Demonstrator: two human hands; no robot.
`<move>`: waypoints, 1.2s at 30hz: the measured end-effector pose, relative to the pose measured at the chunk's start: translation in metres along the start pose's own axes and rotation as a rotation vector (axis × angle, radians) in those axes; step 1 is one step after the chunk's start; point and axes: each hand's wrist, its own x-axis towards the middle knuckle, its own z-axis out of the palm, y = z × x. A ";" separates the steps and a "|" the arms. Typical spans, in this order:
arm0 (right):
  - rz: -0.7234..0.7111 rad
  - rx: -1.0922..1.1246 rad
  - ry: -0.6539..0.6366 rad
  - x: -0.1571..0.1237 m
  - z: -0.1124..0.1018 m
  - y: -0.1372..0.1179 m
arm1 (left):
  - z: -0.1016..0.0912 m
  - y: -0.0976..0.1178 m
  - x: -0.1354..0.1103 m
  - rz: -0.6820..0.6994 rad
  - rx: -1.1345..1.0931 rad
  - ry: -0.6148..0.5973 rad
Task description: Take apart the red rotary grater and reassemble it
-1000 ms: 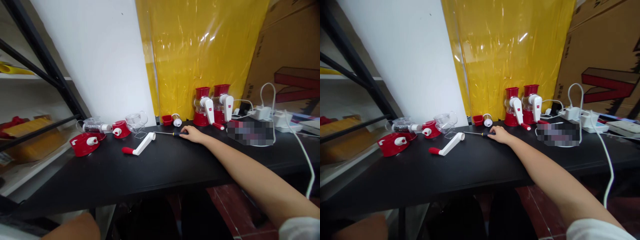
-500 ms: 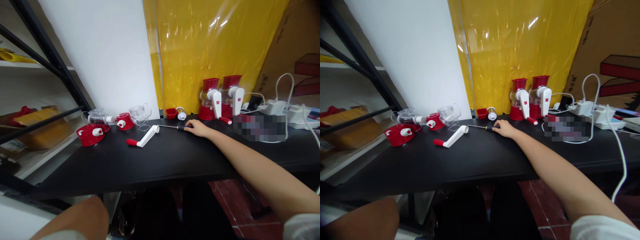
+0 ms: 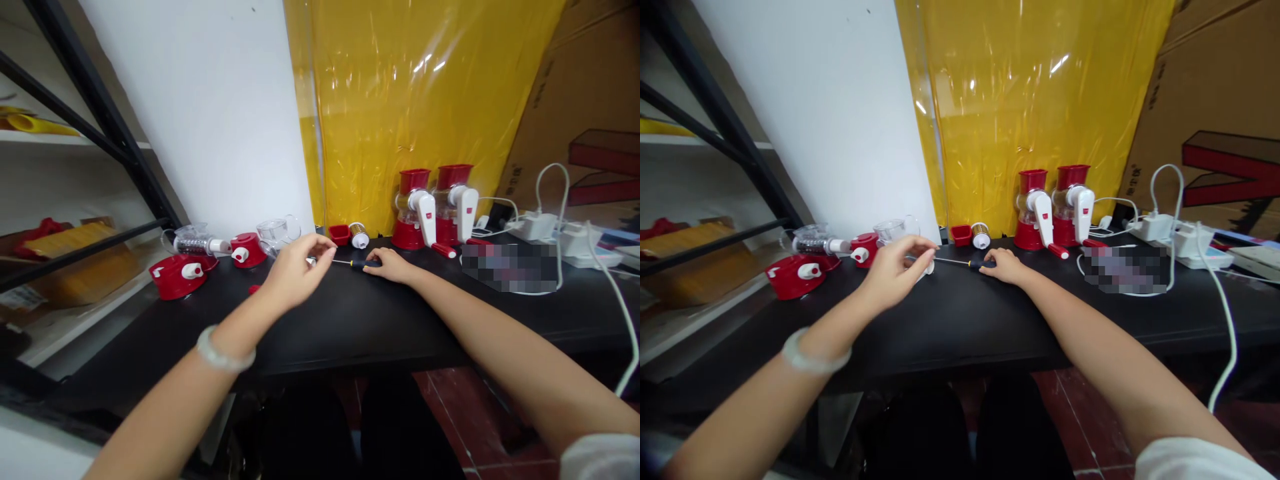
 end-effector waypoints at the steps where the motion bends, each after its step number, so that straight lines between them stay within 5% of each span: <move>1: 0.009 -0.016 0.009 0.000 0.001 0.000 | 0.001 -0.011 0.009 -0.039 0.047 -0.071; 3: 0.015 -0.046 0.024 -0.002 0.003 -0.001 | 0.003 -0.036 0.022 -0.163 0.185 -0.218; 8: 0.018 -0.057 0.045 -0.003 0.005 -0.006 | 0.014 -0.079 0.016 -0.279 0.390 -0.090; 14: 0.027 -0.095 0.045 -0.001 0.008 -0.005 | 0.023 -0.097 -0.005 -0.318 0.308 -0.140; 36: 0.003 -0.097 0.041 -0.001 0.012 -0.001 | 0.030 -0.092 -0.009 -0.381 0.354 -0.241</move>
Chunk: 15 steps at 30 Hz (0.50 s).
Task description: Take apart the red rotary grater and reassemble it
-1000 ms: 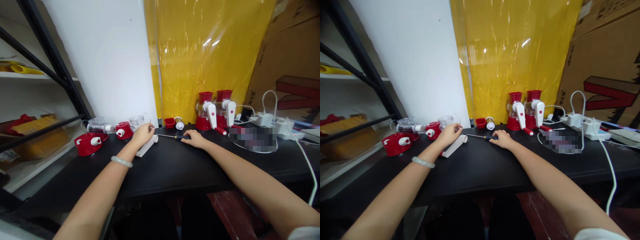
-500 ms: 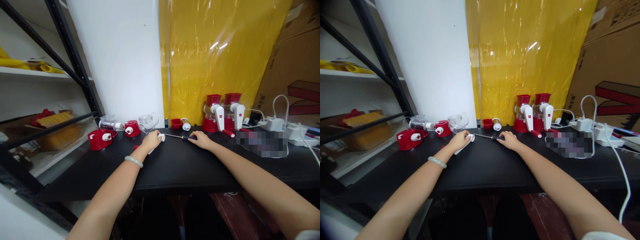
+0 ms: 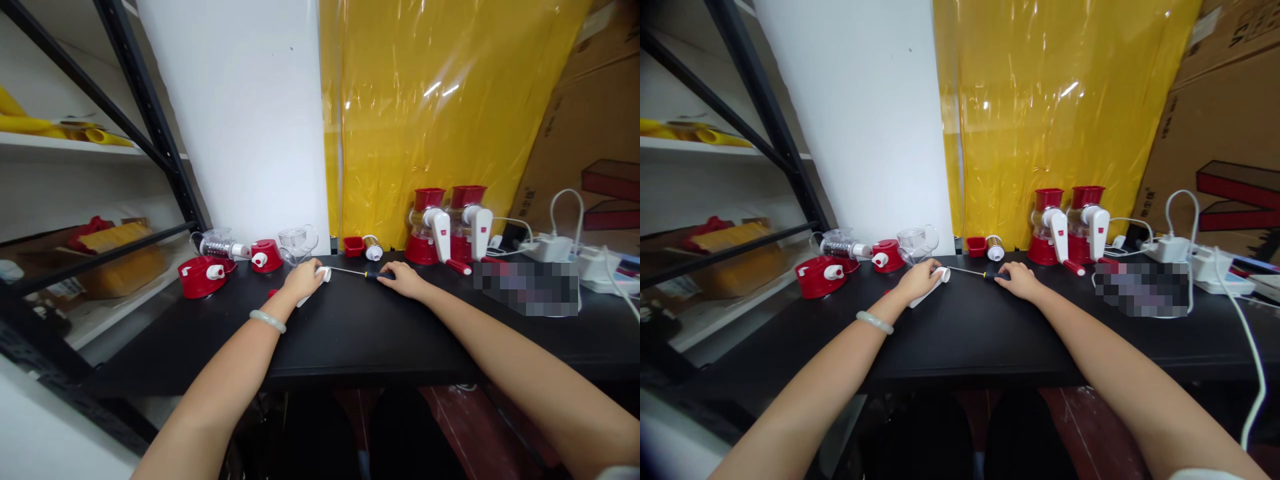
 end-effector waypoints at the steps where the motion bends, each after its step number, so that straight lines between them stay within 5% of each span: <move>1: -0.004 0.001 0.002 0.000 0.000 0.000 | 0.000 0.000 0.000 0.002 -0.002 0.001; 15: -0.005 0.013 -0.007 -0.001 -0.002 -0.002 | 0.001 -0.001 0.000 0.002 -0.002 -0.006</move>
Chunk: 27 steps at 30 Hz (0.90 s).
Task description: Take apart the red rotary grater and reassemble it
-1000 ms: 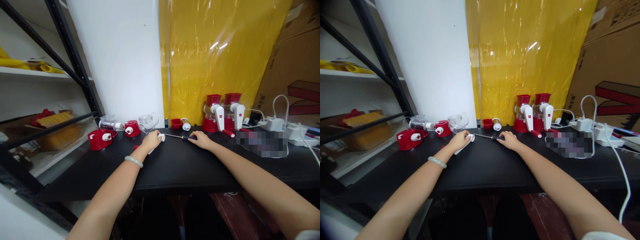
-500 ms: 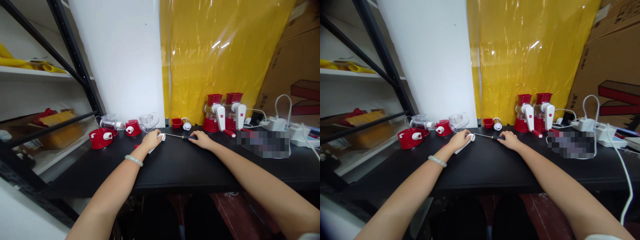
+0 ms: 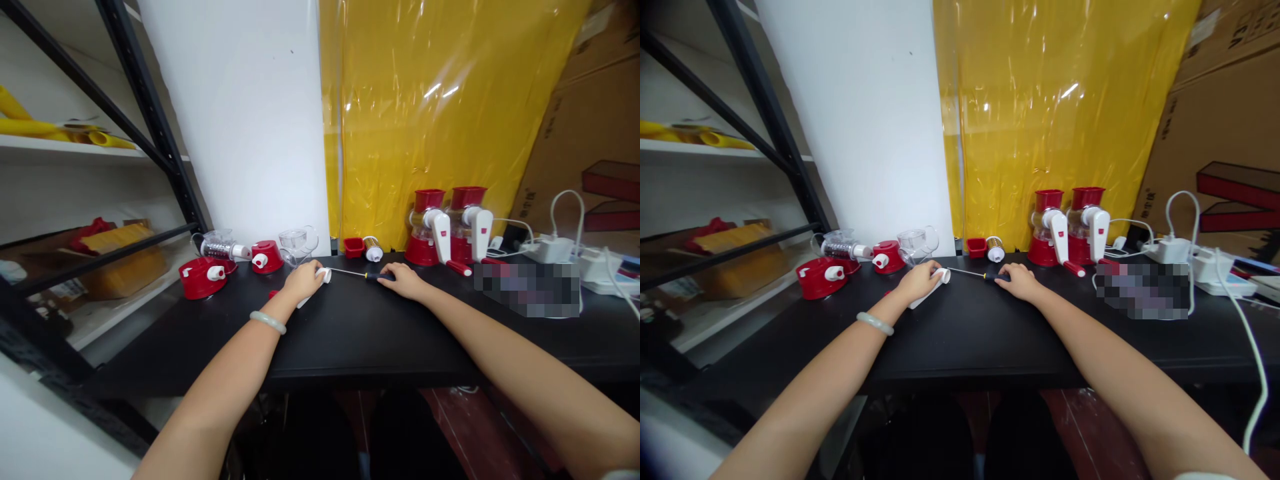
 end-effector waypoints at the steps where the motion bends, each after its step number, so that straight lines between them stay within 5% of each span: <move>1: 0.000 0.002 -0.002 0.000 0.000 0.000 | 0.001 0.001 0.000 0.002 -0.001 0.002; 5: 0.006 0.004 -0.002 -0.001 -0.001 -0.001 | -0.007 0.007 -0.004 0.015 -0.008 0.102; 9: 0.002 0.011 0.003 0.000 -0.002 -0.002 | -0.046 -0.001 0.000 -0.111 -0.030 0.596; 12: 0.004 0.019 0.008 0.000 -0.003 -0.002 | -0.075 -0.031 0.013 -0.283 -0.013 0.914; 14: 0.017 0.021 0.011 -0.002 -0.003 -0.003 | -0.082 -0.059 0.024 -0.413 0.020 0.832; 16: 0.032 0.022 0.022 -0.005 -0.004 -0.005 | -0.078 -0.086 0.034 -0.506 0.016 0.581; 20: -0.012 0.026 0.107 -0.004 -0.014 -0.018 | -0.062 -0.122 0.050 -0.506 0.097 0.235; 27: -0.336 -0.039 0.107 0.058 -0.053 -0.096 | -0.060 -0.135 0.071 -0.677 -0.011 0.139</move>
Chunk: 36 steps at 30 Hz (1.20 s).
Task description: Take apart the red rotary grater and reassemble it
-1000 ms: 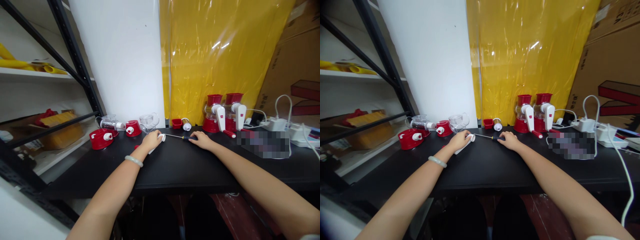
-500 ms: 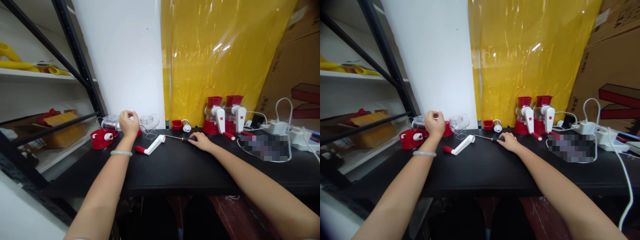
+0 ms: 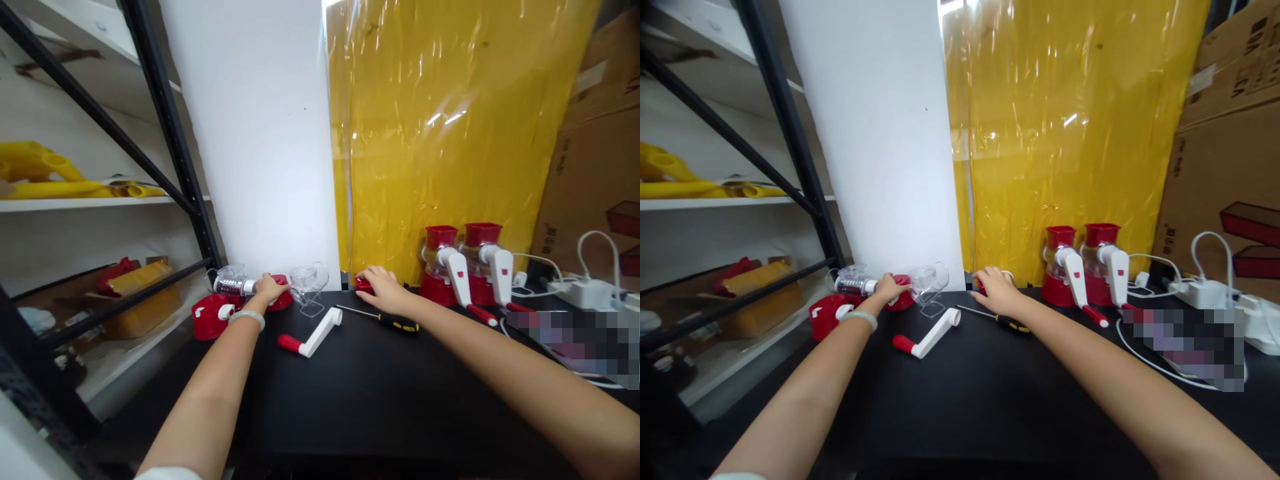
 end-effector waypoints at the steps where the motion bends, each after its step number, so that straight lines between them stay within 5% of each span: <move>1: -0.041 -0.016 -0.007 0.018 -0.002 -0.010 | 0.001 0.000 0.001 -0.033 -0.018 0.007; 5: -0.152 -0.076 -0.056 0.083 0.001 -0.053 | 0.008 -0.006 0.006 -0.094 -0.083 0.054; 10: -0.505 -0.490 -0.177 0.138 0.020 -0.098 | -0.002 -0.017 0.005 -0.074 -0.168 0.055; 15: -0.667 -0.652 -0.291 0.166 0.034 -0.126 | -0.041 -0.018 -0.028 0.052 -0.233 0.154; 20: -0.702 -0.654 -0.296 0.164 0.040 -0.128 | -0.076 -0.019 -0.068 0.126 -0.210 0.200; 28: -0.589 -0.647 -0.250 0.149 0.014 -0.117 | -0.094 -0.011 -0.108 0.183 -0.280 0.095; 33: -0.263 -0.476 0.046 0.120 -0.035 -0.067 | -0.089 0.008 -0.157 0.244 -0.528 -0.178; 36: -0.005 -0.138 0.273 0.083 -0.045 -0.029 | -0.071 0.027 -0.186 0.306 -0.569 -0.297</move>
